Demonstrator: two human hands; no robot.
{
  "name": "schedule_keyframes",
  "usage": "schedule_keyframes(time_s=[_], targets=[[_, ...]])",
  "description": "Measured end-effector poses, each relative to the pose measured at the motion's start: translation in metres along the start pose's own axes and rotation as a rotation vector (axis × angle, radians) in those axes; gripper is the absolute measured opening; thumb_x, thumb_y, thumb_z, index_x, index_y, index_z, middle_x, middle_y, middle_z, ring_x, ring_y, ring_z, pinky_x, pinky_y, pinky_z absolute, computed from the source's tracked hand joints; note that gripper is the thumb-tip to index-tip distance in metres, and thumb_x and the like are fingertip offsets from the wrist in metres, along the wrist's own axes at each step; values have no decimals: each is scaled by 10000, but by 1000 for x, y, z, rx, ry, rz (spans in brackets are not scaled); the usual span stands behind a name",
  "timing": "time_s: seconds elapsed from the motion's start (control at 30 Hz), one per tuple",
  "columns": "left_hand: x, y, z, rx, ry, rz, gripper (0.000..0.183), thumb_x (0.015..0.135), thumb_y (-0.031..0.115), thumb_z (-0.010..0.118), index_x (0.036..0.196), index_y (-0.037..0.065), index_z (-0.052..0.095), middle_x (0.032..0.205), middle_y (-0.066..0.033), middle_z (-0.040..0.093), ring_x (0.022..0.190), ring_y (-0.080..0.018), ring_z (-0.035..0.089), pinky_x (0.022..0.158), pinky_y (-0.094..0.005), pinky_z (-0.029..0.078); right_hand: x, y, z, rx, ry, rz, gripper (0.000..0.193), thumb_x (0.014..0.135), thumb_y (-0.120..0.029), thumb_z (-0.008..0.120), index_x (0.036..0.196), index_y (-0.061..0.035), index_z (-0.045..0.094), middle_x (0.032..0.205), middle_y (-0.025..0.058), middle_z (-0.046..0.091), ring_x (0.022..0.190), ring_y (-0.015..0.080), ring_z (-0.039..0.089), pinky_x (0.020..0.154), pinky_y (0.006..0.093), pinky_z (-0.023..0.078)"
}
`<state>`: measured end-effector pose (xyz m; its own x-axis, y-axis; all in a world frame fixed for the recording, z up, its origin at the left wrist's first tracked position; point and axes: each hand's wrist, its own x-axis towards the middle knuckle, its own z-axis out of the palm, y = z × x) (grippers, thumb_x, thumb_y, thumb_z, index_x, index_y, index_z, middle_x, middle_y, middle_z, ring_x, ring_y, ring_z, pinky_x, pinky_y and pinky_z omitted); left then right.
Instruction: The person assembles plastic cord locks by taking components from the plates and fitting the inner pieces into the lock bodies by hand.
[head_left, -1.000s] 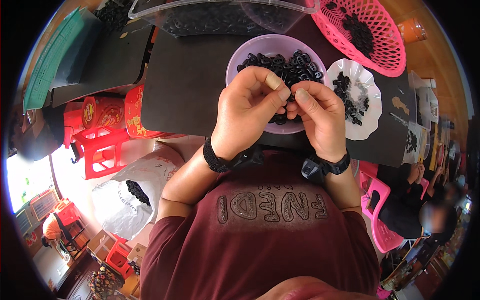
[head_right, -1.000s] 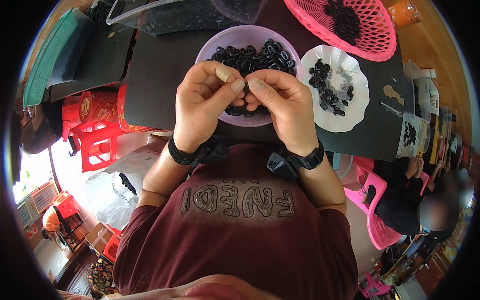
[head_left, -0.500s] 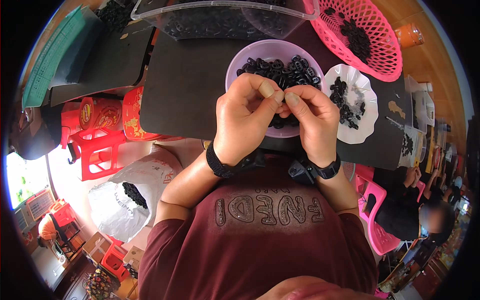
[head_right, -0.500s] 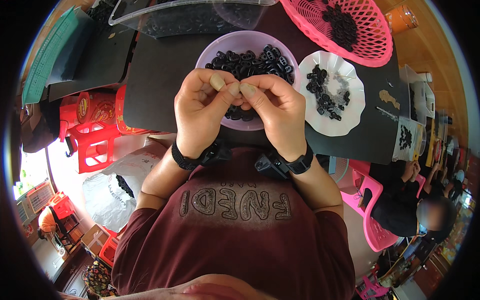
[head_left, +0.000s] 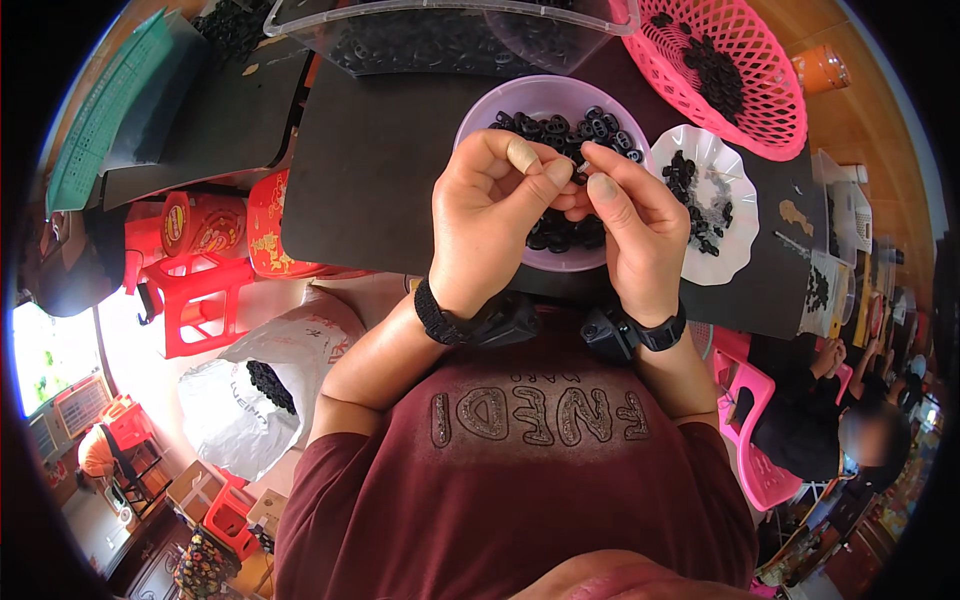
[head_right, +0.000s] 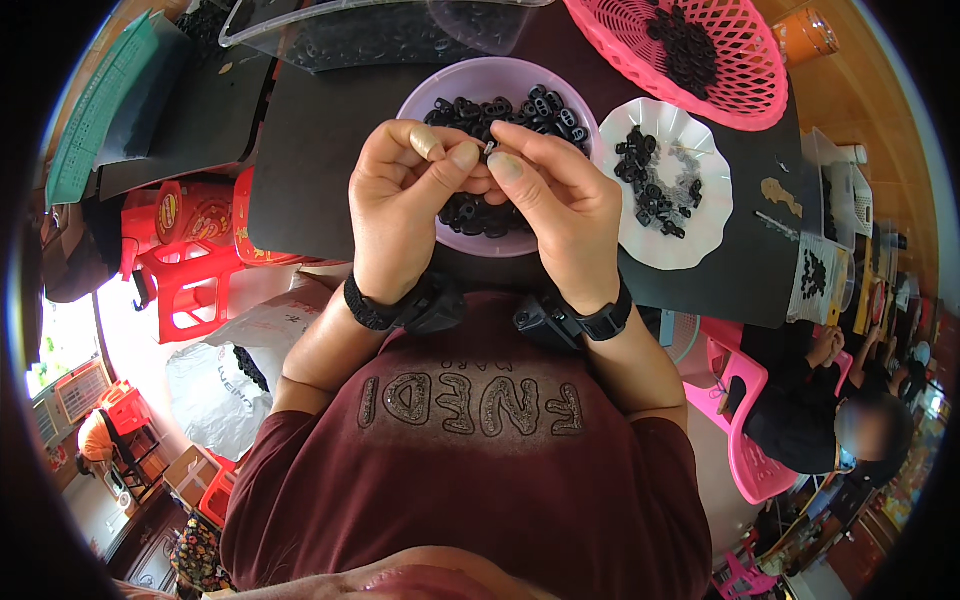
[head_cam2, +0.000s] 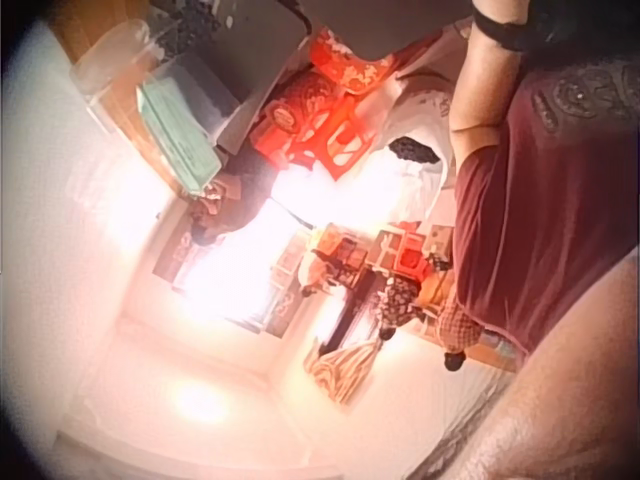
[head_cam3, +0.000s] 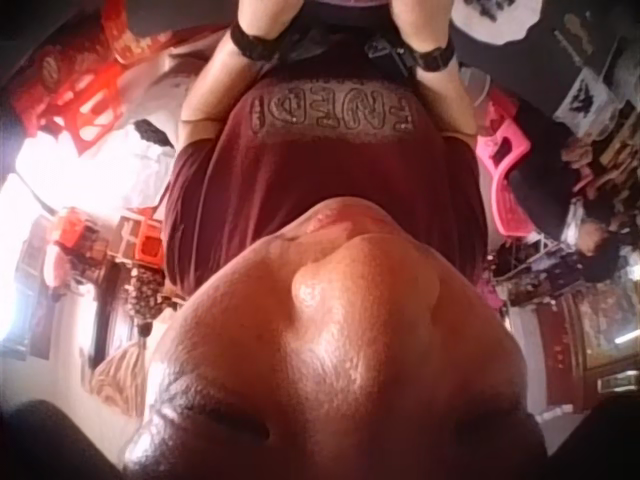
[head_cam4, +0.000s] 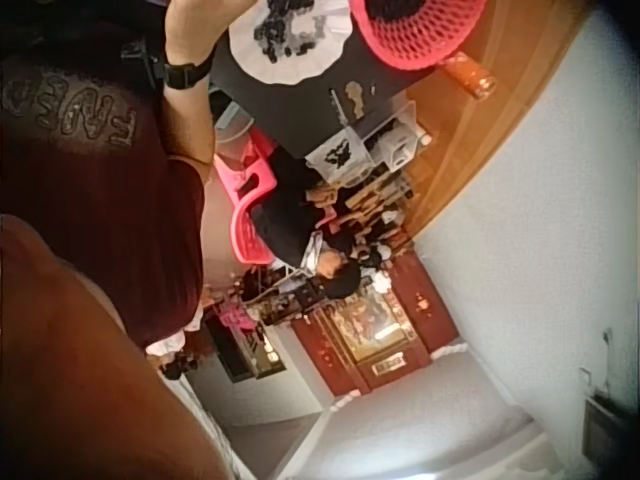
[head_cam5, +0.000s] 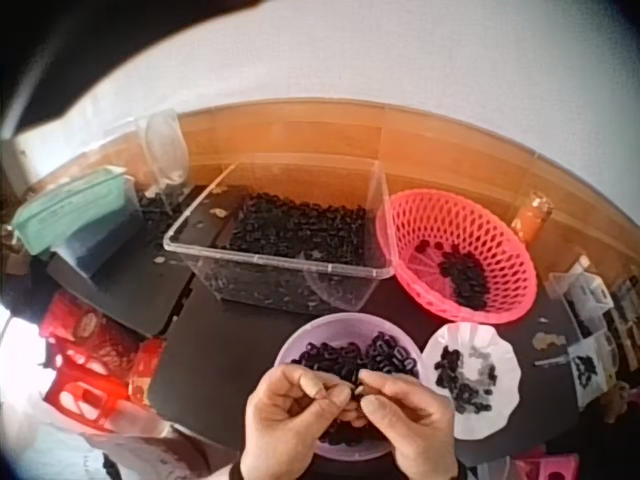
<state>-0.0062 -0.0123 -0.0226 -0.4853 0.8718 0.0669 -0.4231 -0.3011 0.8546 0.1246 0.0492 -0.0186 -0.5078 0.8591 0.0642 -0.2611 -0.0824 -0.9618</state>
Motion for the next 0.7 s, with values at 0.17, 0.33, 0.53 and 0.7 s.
schedule_keyframes(time_s=[0.17,0.33,0.53,0.7], targets=[[1,-4,1,-121,7,-48,142,906,-30,614,906,34,487,948,-120,651,774,-162,667,713,-287,582,-2,9,-2,-57,-36,-118,224,893,-16,662,1109,41,640,1010,88,661,815,116,653,720,229,537],[0,-6,0,-197,-60,-99,147,902,-17,629,896,37,492,941,-110,650,793,-159,668,695,-282,581,-1,4,-3,-19,-6,-88,166,911,-47,650,1059,29,645,961,85,671,787,114,649,707,220,528],[0,3,-5,-92,-108,-105,174,886,-25,650,956,32,501,962,-113,653,849,-167,666,755,-286,562,2,-6,-13,12,-34,-12,153,930,-82,630,1039,25,635,885,77,680,754,113,647,671,228,532],[-1,13,-7,69,-95,-135,214,865,-15,681,994,5,512,953,-118,663,840,-150,657,748,-267,550,2,-15,-19,-42,-109,82,145,928,-75,624,1028,29,639,884,85,685,728,109,643,648,233,537]])
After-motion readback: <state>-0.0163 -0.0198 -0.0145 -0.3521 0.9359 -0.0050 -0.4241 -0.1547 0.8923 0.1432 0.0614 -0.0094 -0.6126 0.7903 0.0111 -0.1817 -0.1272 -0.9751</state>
